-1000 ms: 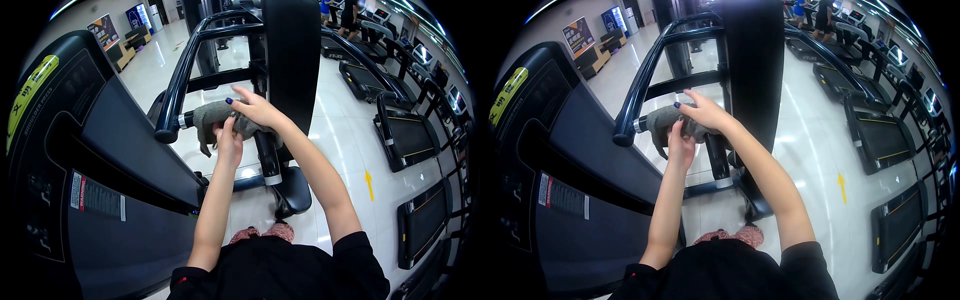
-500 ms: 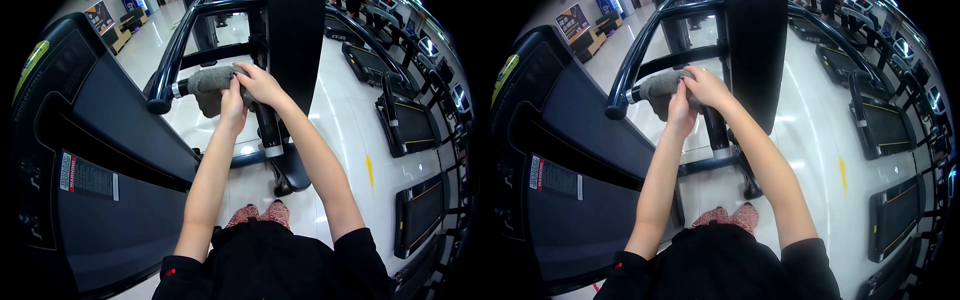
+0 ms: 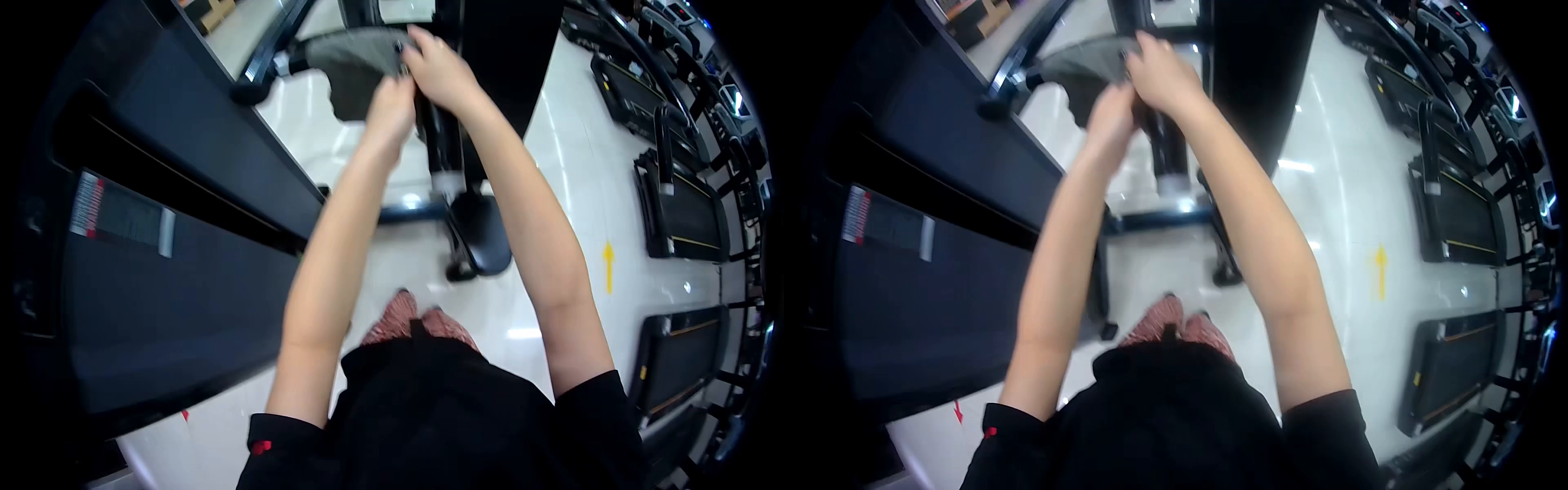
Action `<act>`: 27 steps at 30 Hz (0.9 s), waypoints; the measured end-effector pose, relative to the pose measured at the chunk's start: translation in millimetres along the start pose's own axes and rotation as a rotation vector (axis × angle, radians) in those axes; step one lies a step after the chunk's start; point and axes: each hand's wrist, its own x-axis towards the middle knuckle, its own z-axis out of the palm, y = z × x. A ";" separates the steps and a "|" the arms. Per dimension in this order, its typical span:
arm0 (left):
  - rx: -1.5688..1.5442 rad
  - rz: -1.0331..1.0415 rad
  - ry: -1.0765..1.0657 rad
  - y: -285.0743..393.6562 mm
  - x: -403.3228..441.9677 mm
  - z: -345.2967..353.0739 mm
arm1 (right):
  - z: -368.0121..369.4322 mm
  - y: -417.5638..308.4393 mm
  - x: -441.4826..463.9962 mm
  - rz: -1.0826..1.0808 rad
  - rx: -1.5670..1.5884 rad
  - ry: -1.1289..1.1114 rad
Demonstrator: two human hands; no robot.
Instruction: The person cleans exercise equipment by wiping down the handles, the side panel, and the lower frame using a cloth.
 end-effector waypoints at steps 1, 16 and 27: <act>0.040 0.031 -0.035 3.7 -1.4 -0.6 | 1.8 0.9 -0.6 -0.013 -0.050 0.054; 0.513 0.053 0.173 50.6 -36.3 5.9 | -20.1 -19.4 -30.2 0.132 -0.210 0.056; 0.327 -0.031 0.234 45.0 -16.8 11.2 | -45.6 -26.1 -37.1 0.127 -0.459 -0.059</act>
